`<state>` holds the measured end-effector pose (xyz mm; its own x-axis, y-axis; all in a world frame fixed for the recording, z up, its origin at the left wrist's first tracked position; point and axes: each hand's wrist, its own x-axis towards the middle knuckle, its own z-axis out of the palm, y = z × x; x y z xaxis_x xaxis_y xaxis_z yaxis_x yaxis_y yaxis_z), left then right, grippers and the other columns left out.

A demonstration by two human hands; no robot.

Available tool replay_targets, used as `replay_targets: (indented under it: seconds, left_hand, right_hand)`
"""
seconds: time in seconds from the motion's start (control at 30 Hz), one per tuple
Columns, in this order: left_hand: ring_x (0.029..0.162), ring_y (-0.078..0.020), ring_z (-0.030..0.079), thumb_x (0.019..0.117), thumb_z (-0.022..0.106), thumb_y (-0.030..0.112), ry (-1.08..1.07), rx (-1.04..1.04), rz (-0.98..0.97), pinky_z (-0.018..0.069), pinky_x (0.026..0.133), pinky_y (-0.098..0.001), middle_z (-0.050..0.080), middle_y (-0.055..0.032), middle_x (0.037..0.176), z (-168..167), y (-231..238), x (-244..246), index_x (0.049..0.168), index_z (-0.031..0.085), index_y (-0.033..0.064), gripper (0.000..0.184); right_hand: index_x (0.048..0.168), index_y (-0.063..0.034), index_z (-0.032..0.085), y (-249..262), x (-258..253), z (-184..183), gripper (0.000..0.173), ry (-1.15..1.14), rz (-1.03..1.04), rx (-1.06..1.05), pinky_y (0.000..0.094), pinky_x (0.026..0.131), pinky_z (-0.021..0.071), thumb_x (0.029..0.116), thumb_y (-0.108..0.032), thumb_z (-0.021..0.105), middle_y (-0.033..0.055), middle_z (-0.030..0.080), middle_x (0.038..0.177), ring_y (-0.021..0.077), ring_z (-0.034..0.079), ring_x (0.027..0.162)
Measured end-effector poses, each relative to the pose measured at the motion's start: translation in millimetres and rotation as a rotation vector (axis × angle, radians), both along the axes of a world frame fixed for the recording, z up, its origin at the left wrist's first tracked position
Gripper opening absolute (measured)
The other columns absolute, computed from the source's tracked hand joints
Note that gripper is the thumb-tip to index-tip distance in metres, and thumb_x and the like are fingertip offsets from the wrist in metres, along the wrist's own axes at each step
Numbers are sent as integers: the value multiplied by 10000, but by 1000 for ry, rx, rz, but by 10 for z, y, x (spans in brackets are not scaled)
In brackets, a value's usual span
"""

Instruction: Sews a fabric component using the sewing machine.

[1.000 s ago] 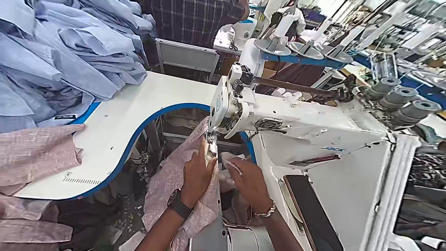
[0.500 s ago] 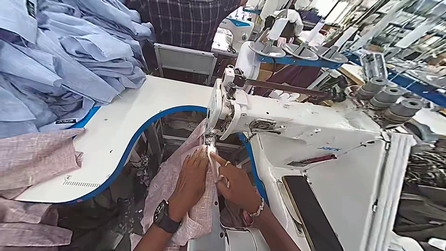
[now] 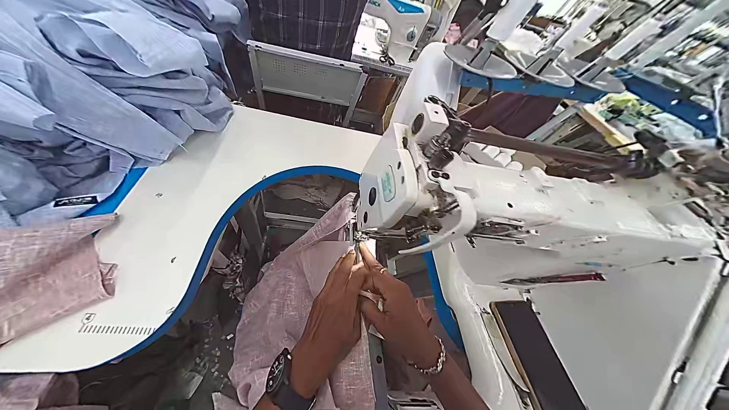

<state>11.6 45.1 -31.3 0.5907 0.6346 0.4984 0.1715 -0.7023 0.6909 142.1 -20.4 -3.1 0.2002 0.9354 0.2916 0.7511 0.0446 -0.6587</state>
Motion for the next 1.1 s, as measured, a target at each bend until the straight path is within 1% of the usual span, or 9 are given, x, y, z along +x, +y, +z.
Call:
replay_targets:
  seconds: [0.13,0.27,0.37,0.6,0.7,0.8,0.87,1.0,1.1]
  left_hand:
    - [1303,-384,598,880,579,39,20,-15,51,527,1041,-419,596,-248,1404,9,-39,51,1193,681,-18,333]
    - [1261,-395,627,892,580,32,30,-22,79,550,1002,-433,615,-244,1382,3,-47,90,1169,689,-22,302]
    - [1255,-370,635,877,579,39,36,8,103,551,997,-399,626,-224,1374,-2,-36,100,1141,696,-4,293]
    - [1252,-366,634,943,559,13,-88,-63,118,528,1046,-424,640,-261,1322,-35,102,231,1140,675,-53,238]
    - [1118,-358,679,958,549,65,-96,-121,152,559,953,-460,693,-231,1163,38,53,197,1100,684,-56,230]
    - [828,-287,680,934,698,355,212,-529,-6,558,777,-484,690,-148,915,479,-219,-308,1357,535,-52,609]
    - [810,-376,700,893,754,238,409,-654,-78,554,768,-558,707,-202,909,605,-496,-528,1440,479,-53,677]
    - [640,-249,692,979,552,94,114,-465,-64,568,623,-446,720,-123,763,385,-704,-614,1187,722,-7,287]
    - [633,-171,694,976,552,121,-35,-490,-137,564,618,-384,733,-90,742,179,-673,-645,1045,779,11,261]
  right_hand:
    - [856,0,714,-28,-104,-41,149,55,-145,125,163,695,539,813,-138,679,147,713,1277,8,692,823]
    - [729,-31,623,18,-17,-53,133,248,-104,88,144,747,545,794,-115,702,142,705,1298,-18,696,1006]
    - [696,-28,609,27,-37,-61,175,198,-119,116,131,663,508,799,-141,692,142,714,1274,-41,670,848]
    - [907,-28,771,121,-215,-52,173,-223,-252,227,323,686,605,863,-139,646,183,737,1175,229,759,922]
    - [862,-23,781,-161,-303,116,208,-392,-324,158,385,533,556,874,-180,645,145,722,798,259,710,654]
    - [932,38,770,-876,-405,604,202,-395,-302,-83,458,613,584,908,-140,677,176,740,784,312,729,681]
    - [917,42,771,-1203,-211,790,190,-552,-256,-131,449,536,564,925,-108,656,192,725,766,322,714,627]
    - [766,-10,699,-1121,-159,919,113,-918,-69,-110,382,386,476,860,-46,648,144,639,651,268,643,492]
    - [812,-2,709,-954,-688,802,124,-684,-30,-175,382,415,507,882,-74,636,126,655,677,251,649,504]
